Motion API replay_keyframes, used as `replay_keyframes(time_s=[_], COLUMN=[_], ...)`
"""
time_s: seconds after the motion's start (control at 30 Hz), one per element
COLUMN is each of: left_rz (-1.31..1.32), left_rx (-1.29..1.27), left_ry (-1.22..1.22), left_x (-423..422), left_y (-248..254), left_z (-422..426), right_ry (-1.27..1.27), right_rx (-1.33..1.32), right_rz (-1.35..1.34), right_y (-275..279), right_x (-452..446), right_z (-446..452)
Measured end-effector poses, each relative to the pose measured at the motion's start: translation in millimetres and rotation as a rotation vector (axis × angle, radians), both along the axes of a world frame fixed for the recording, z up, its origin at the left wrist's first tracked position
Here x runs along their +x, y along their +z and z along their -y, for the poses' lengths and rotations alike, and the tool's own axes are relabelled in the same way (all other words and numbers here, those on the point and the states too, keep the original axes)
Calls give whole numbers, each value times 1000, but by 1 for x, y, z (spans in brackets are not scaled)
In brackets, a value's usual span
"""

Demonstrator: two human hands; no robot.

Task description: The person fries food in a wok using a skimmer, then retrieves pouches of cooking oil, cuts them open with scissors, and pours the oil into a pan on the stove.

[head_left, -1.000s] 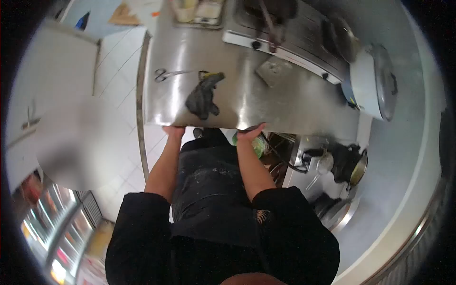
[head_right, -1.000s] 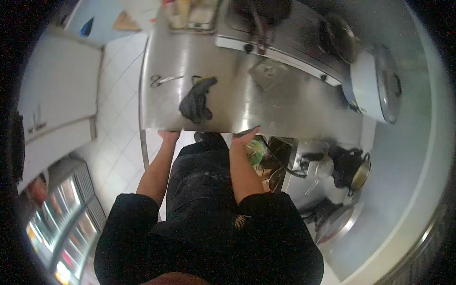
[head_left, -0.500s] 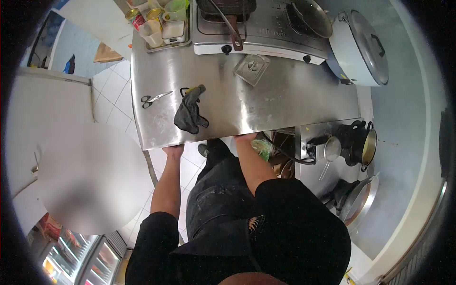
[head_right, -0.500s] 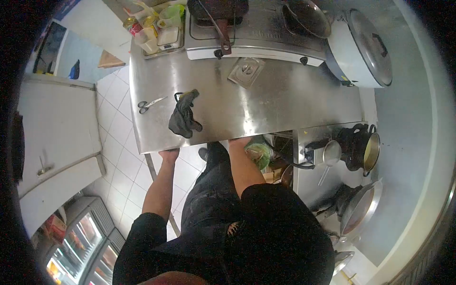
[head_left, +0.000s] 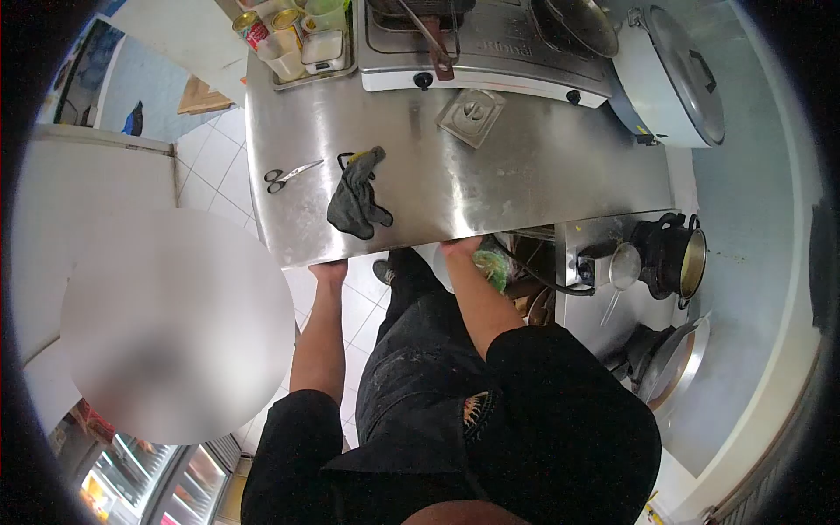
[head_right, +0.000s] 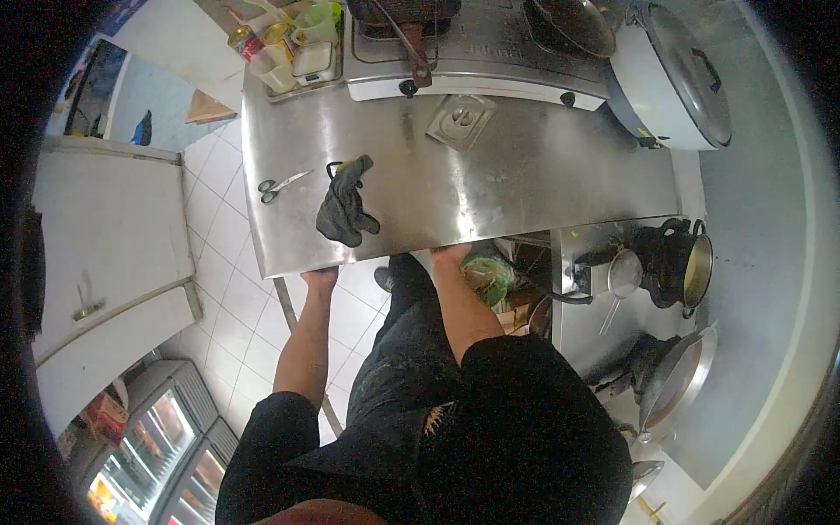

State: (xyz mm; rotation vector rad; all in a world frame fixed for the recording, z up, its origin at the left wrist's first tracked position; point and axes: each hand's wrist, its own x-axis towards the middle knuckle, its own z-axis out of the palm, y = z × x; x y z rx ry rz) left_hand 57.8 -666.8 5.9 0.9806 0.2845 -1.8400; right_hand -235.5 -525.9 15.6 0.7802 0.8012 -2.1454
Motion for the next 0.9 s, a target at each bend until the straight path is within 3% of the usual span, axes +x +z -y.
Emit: replay_keyframes(time_s=[0.23,0.33,0.5,0.6,0.7,0.8,0.87,0.9], left_rz=[45,15,68,19,6,-119,-193,-282], left_rx=[-3,-56,-32,8,68,26,206,352], left_ry=[-39,-63,-132,-137,-141,-225,-250,-336], left_x=[3,5,9,10,22,28,32,86], left_y=[-5,-10,-13,-5,-24,-16,8,-71], left_z=[-4,-5,-5,4,8,8,3,6], right_ry=[21,17,-67,-79,-147,228,559,730], right_rx=[32,-91,-10,23,115,332,468,537], right_rz=[47,-54,3,93,-4,78,16,-28], right_y=[19,-5,0,43,0,-19,-78,-89], right_x=[0,-4,-1,-3,-4,-3,-2,-11], right_z=[-1,-5,-4,9,1,-34,-87,-107])
